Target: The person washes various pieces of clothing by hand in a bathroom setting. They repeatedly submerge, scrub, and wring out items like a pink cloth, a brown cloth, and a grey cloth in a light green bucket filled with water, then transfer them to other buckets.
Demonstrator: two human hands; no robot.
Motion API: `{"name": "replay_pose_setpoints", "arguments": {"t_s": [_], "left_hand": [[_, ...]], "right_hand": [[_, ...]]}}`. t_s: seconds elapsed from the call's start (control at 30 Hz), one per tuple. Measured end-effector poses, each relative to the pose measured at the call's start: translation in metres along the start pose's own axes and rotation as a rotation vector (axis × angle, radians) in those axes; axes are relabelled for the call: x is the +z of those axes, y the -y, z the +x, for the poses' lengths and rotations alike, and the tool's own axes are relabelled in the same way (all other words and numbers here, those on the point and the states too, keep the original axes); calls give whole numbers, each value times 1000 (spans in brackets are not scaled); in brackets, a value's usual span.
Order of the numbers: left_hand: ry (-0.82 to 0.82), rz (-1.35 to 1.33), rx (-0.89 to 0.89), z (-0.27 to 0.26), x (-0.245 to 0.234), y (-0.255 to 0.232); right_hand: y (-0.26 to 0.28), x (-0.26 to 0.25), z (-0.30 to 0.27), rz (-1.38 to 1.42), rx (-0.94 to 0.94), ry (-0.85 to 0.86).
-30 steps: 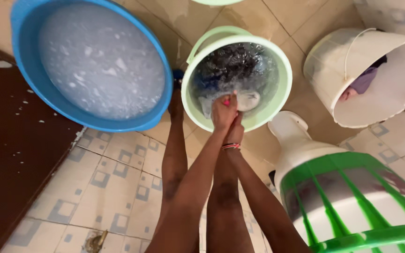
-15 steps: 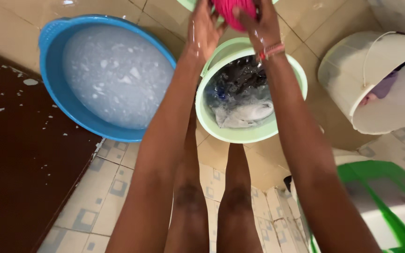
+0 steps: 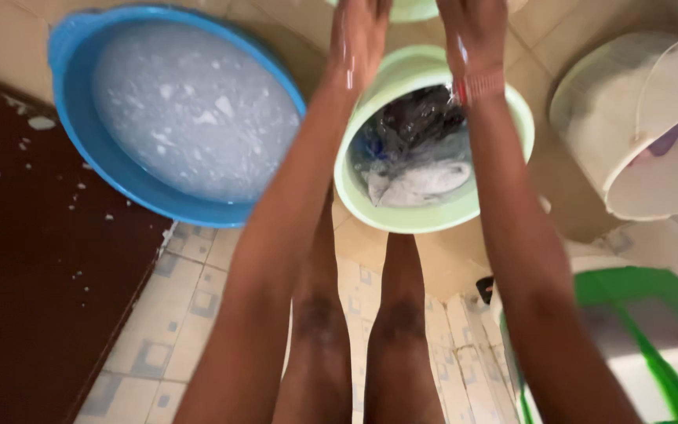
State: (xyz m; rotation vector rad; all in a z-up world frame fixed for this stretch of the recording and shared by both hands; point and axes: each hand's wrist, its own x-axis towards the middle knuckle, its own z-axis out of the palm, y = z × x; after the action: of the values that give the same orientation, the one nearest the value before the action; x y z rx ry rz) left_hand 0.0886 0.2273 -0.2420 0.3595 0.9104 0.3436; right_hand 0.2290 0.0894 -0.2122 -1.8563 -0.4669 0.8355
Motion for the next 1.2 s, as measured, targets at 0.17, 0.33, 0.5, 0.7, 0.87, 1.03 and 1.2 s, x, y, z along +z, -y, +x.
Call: {"name": "replay_pose_setpoints", "arguments": {"t_s": [0.17,0.33,0.5,0.7,0.87,1.03,1.2], "left_hand": [[176,35,-41,-128,22,2],[30,165,-201,-192,15,48],[-90,239,-334,-203,-23,96],[-146,320,-257,-187,-44,126],[-360,132,-402,-188,-36,135],[-43,46,-174,-223,-65,180],[55,81,-62,-290,-71,235]], "right_hand": [[-1,-48,-137,382,277,-84],[-89,-13,-187,-181,219,-453],[-187,59,-162,-806,-77,-345],[-123,44,-149,-771,-41,-274],[62,32,-300,-594,-31,-314],[135,33,-324,-447,35,-312],[35,13,-213,-327,151,-137]]}}
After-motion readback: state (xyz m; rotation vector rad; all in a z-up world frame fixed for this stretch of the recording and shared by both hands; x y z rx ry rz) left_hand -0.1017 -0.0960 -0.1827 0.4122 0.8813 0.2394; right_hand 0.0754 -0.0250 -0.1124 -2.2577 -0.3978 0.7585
